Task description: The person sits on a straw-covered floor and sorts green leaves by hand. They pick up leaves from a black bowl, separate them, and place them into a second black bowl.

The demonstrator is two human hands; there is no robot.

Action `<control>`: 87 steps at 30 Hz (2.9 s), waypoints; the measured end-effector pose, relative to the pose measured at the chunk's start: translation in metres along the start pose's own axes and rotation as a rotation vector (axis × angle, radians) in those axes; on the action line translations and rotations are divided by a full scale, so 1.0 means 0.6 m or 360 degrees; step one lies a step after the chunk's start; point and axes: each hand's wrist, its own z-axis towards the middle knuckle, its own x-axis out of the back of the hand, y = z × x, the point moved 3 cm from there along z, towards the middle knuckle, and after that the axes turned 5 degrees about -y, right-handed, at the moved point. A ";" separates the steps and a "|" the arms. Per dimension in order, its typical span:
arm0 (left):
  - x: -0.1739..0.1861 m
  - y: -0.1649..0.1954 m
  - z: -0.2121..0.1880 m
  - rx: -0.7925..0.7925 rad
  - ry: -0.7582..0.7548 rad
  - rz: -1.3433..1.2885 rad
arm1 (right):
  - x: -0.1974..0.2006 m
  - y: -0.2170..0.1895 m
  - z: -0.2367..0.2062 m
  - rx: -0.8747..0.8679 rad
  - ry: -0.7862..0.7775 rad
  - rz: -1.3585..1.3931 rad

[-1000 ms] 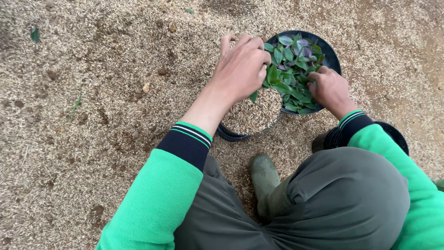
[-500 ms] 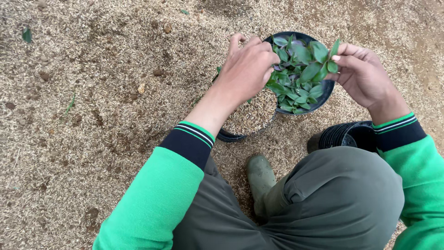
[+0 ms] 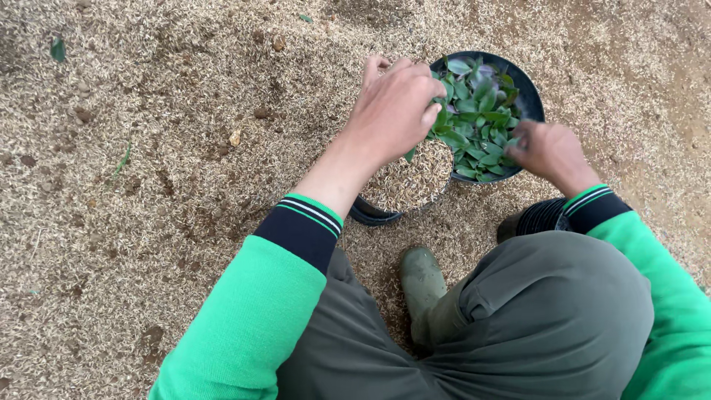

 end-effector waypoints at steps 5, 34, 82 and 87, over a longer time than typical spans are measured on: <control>-0.014 -0.001 0.008 0.0063 -0.0141 -0.0011 | -0.023 -0.016 -0.007 0.0112 0.0065 -0.0255; -0.003 0.034 0.004 0.0168 -0.0283 -0.0339 | 0.062 -0.019 0.012 0.0470 -0.0426 0.2690; 0.026 0.045 -0.002 -0.0300 -0.0092 -0.0538 | 0.075 -0.038 0.037 0.0803 -0.0345 0.1426; 0.028 0.055 -0.003 -0.0438 0.0023 -0.0437 | 0.078 -0.039 0.036 0.0840 -0.0418 0.1499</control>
